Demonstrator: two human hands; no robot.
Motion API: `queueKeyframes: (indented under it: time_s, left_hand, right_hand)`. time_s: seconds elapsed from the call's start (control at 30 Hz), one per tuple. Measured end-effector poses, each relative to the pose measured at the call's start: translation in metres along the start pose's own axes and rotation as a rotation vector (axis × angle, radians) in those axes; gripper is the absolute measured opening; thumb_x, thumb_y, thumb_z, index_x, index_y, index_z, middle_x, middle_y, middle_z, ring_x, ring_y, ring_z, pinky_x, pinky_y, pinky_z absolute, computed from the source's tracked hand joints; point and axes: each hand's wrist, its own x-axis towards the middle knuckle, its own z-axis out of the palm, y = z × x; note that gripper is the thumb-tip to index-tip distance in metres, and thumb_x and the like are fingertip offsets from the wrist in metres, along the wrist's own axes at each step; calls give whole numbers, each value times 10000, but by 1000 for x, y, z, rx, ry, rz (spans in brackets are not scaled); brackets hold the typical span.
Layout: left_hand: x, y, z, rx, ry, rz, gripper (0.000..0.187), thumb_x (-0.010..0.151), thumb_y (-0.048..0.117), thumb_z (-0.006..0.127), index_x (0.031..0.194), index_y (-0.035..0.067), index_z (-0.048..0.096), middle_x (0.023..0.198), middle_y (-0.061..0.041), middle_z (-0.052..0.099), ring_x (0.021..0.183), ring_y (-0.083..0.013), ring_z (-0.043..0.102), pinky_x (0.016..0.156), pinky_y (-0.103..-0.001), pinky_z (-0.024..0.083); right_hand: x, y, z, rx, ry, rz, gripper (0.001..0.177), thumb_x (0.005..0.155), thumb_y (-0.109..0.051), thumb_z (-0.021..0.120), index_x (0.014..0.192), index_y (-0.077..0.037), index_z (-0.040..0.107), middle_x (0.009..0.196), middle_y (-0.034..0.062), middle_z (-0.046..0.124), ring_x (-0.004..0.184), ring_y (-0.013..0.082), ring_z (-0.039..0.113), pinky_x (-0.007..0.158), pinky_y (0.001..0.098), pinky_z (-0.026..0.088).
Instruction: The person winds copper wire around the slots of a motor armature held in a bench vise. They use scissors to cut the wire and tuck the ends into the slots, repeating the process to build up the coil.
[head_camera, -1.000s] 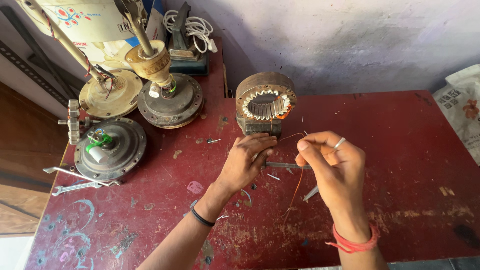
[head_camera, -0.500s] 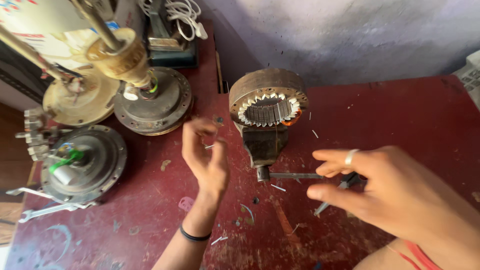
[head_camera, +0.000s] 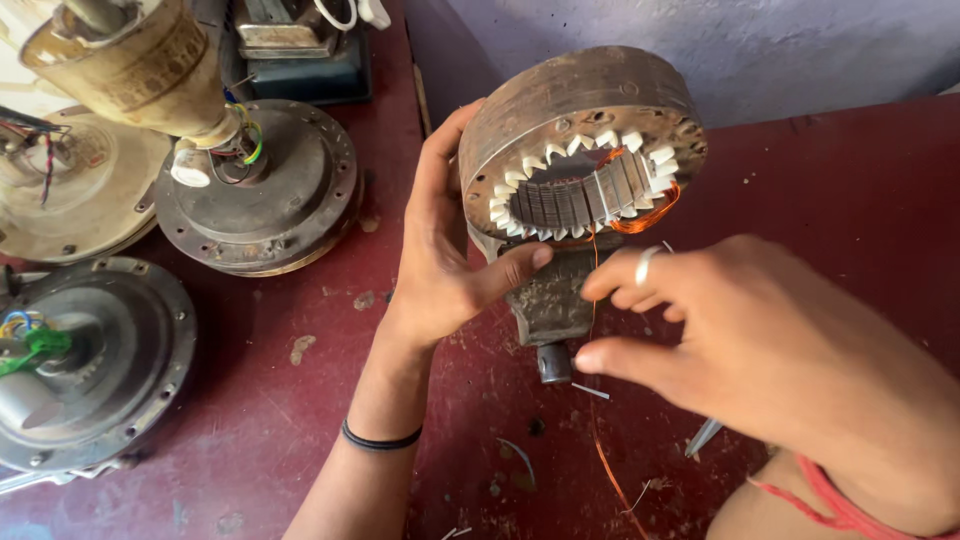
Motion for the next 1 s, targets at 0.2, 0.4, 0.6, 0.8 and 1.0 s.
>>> queueKeyframes:
  time_s: [0.2,0.4,0.6,0.8,1.0]
  left_hand:
    - [5,-9,6,0,-23,-65,846,852,-101,832,1556,31,383,1382,-122,641,1341,-201,606,1177,-369,529]
    - [8,-8,5,103,-36,-85,734,830,-61,852,1459,21,483,1356,-109,665,1276,-183,640,1129,-358,556]
    - [8,-3,7,212,-61,-50,631,819,-44,847,1380,10,561,1317,-89,685,1213,-158,653,1082,-333,557]
    - [9,-2,8,222,-57,-60,567,810,-40,848,1315,17,598,1268,-73,695,1171,-147,657,1056,-329,562]
    - [8,0,8,248,-52,-61,533,799,-40,847,1272,24,609,1224,-61,701,1139,-137,668,1041,-323,573]
  right_hand:
    - [6,-20,-1,-76,-195,-20,461,761,-479,820,1191,-316,783,769,108,799,716,253,789,723,395,603]
    - [8,-20,1,-132,-290,33,451,746,-515,825,1143,-303,796,771,86,789,735,261,775,742,417,595]
    - [0,-25,0,-174,-275,36,426,741,-518,829,1087,-269,810,751,102,773,728,272,763,736,411,590]
    - [-13,-34,0,-196,-312,-62,422,753,-516,811,973,-156,798,684,128,741,698,281,746,732,426,577]
    - [-32,-19,22,-282,-524,-214,387,889,-459,704,855,-74,710,672,149,702,693,274,742,765,412,599]
